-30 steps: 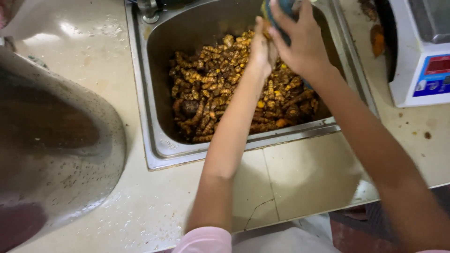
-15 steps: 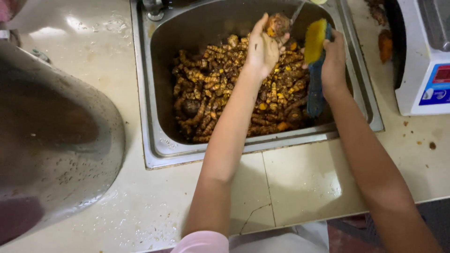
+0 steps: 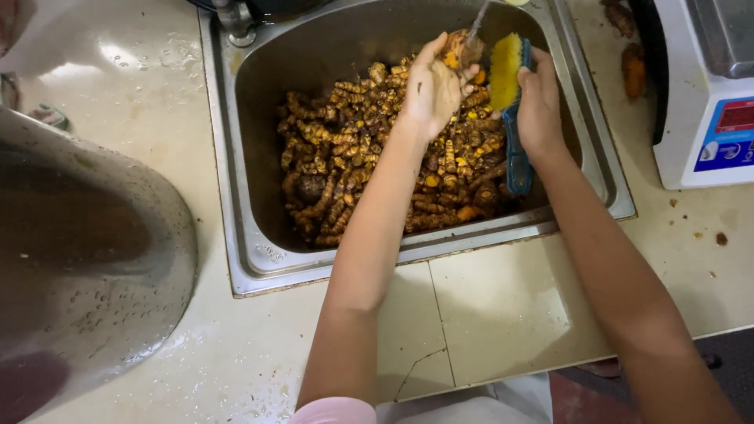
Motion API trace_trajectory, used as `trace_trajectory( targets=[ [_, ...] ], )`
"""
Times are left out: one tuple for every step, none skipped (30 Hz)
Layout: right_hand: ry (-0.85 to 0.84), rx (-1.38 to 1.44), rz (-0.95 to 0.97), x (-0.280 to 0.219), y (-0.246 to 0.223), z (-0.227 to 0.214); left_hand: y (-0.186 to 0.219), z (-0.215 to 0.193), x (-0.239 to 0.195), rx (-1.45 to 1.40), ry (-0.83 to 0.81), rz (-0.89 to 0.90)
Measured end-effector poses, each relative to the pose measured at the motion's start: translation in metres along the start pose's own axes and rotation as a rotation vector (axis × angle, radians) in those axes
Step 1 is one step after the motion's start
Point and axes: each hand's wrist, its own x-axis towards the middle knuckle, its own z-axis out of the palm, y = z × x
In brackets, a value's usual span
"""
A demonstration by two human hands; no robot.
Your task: Washing and scrubbing turmeric roots in a sink using a sponge and running water to remove dirt.
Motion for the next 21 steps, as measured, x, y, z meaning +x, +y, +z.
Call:
trace_trajectory(
  targets=[
    [-0.001,-0.018,-0.009,0.001,0.001,0.000,0.002,0.002,-0.001,0.003,0.017,0.003],
    [-0.003,-0.035,-0.018,0.001,0.003,0.000,0.003,0.003,-0.002,0.006,0.035,0.006],
    [-0.005,-0.035,-0.017,0.001,0.002,0.000,0.004,0.003,-0.002,0.005,0.037,0.006],
    [-0.014,-0.029,-0.041,0.000,0.001,0.000,0.004,0.003,-0.002,0.010,0.029,0.006],
    [-0.023,-0.022,-0.065,-0.001,0.000,0.000,0.004,0.003,-0.003,0.016,0.020,0.005],
    [-0.023,-0.022,-0.065,-0.001,0.000,0.001,0.005,0.004,-0.003,0.015,0.021,0.006],
    [-0.022,-0.021,-0.054,0.000,0.000,0.001,0.005,0.005,-0.004,0.025,0.021,0.006],
    [-0.020,-0.019,-0.044,0.000,0.000,0.001,0.006,0.007,-0.005,0.035,0.020,0.006],
    [-0.021,-0.019,-0.045,0.001,0.000,0.002,0.005,0.004,-0.003,0.036,0.020,0.007],
    [-0.016,-0.029,-0.044,0.000,0.000,0.001,0.003,0.001,-0.001,0.028,0.008,0.003],
    [-0.010,-0.038,-0.042,0.000,-0.001,0.001,0.001,-0.002,0.001,0.020,-0.004,-0.001],
    [-0.010,-0.038,-0.042,0.002,0.004,0.001,0.002,0.003,0.000,0.020,-0.004,-0.002],
    [-0.018,-0.011,-0.060,0.003,0.008,0.001,0.003,0.009,0.000,0.122,0.092,-0.028],
    [-0.026,0.015,-0.077,0.004,0.012,0.001,0.003,0.015,-0.001,0.223,0.190,-0.053],
    [-0.027,0.015,-0.076,0.006,0.015,0.001,-0.004,0.010,0.005,0.223,0.191,-0.054],
    [-0.003,-0.006,-0.128,0.009,0.018,0.001,-0.010,0.005,0.012,0.324,0.260,-0.040],
    [0.021,-0.027,-0.179,0.012,0.021,0.001,-0.017,0.001,0.020,0.425,0.329,-0.026],
    [0.029,-0.028,-0.181,0.011,0.014,0.001,-0.015,0.006,0.022,0.428,0.321,-0.029],
    [0.034,-0.034,-0.131,0.010,0.007,0.002,-0.013,0.012,0.024,0.492,0.345,-0.050],
    [0.033,-0.040,-0.078,0.007,0.001,0.004,-0.012,0.016,0.024,0.553,0.374,-0.072],
    [0.036,-0.042,-0.076,0.003,0.009,0.008,-0.013,0.012,0.028,0.553,0.372,-0.074]
  ],
)
